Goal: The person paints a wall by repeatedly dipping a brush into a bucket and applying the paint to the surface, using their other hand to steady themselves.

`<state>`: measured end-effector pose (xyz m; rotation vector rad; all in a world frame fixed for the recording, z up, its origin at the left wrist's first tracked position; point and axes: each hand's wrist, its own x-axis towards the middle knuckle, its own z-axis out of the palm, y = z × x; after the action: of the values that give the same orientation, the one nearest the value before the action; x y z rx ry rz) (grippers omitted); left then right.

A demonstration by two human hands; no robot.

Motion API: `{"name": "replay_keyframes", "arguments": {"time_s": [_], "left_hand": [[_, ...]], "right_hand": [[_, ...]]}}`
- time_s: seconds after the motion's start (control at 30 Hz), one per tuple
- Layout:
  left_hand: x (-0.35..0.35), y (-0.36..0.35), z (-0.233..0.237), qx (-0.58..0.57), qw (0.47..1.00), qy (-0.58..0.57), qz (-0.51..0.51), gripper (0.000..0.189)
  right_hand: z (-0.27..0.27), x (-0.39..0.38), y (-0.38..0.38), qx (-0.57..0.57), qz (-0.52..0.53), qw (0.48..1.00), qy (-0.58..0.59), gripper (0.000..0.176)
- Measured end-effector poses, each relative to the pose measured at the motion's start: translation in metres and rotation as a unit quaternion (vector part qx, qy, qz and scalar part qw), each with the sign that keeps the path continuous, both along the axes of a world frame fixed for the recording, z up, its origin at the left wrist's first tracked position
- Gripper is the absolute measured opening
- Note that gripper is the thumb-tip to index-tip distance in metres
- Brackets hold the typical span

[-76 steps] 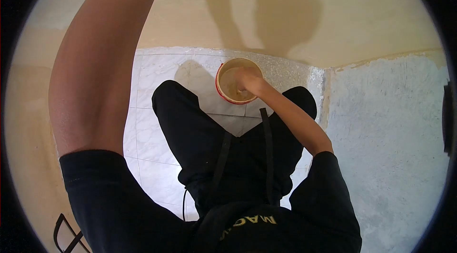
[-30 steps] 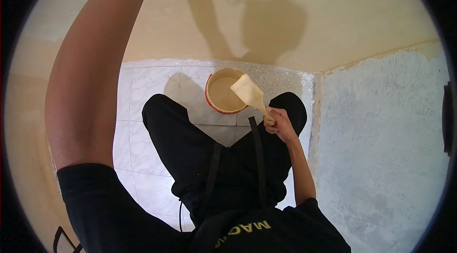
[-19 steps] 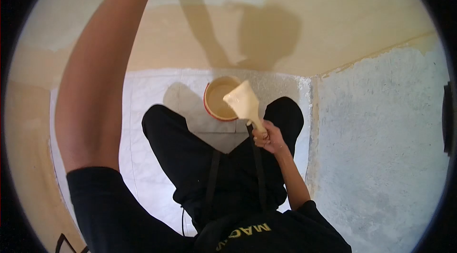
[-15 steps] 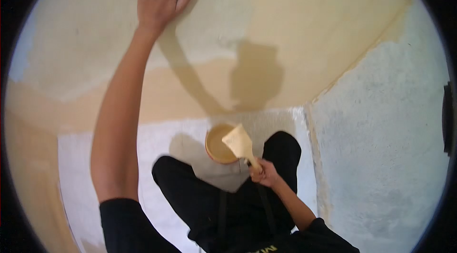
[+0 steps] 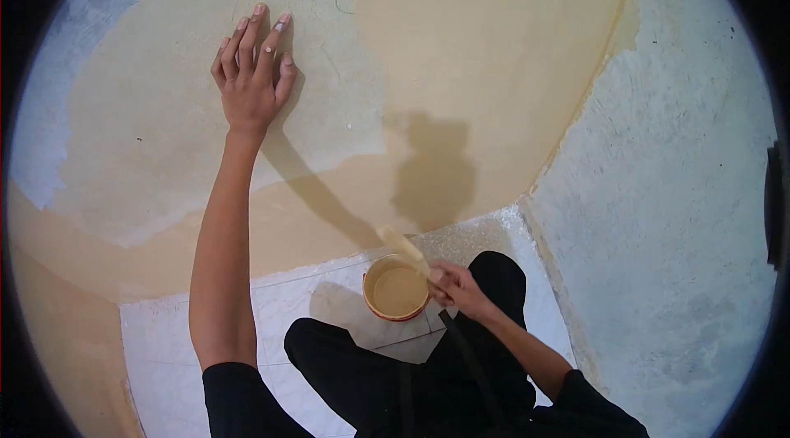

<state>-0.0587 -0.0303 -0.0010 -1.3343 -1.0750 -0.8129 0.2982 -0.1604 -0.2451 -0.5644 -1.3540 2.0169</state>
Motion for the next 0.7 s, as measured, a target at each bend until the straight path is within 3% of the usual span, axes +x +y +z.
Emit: {"name": "replay_keyframes", "arguments": {"time_s": [0.17, 0.23, 0.27, 0.33, 0.53, 0.7], "left_hand": [[0.0, 0.001, 0.001, 0.002, 1.0, -0.002, -0.004, 0.042], [-0.001, 0.0, 0.001, 0.001, 1.0, -0.001, -0.001, 0.043], [-0.001, 0.0, 0.001, -0.003, 1.0, 0.001, 0.004, 0.043], [0.0, 0.0, 0.001, 0.001, 1.0, -0.001, 0.003, 0.043], [0.001, -0.003, 0.002, -0.003, 1.0, -0.007, 0.008, 0.044], [0.001, -0.002, 0.002, -0.007, 1.0, -0.009, 0.014, 0.043]], "right_hand": [[0.075, -0.037, 0.03, 0.13, -0.08, 0.988, 0.035, 0.032], [0.1, -0.054, 0.042, 0.255, -0.21, 0.944, 0.01, 0.033], [0.111, -0.061, 0.05, 0.26, -0.211, 0.942, 0.009, 0.033], [0.135, -0.077, 0.065, 0.361, -0.312, 0.879, -0.015, 0.035], [0.199, -0.109, 0.09, 0.406, -0.429, 0.807, 0.001, 0.035], [0.224, -0.114, 0.113, 0.432, -0.46, 0.775, 0.037, 0.036]]}}
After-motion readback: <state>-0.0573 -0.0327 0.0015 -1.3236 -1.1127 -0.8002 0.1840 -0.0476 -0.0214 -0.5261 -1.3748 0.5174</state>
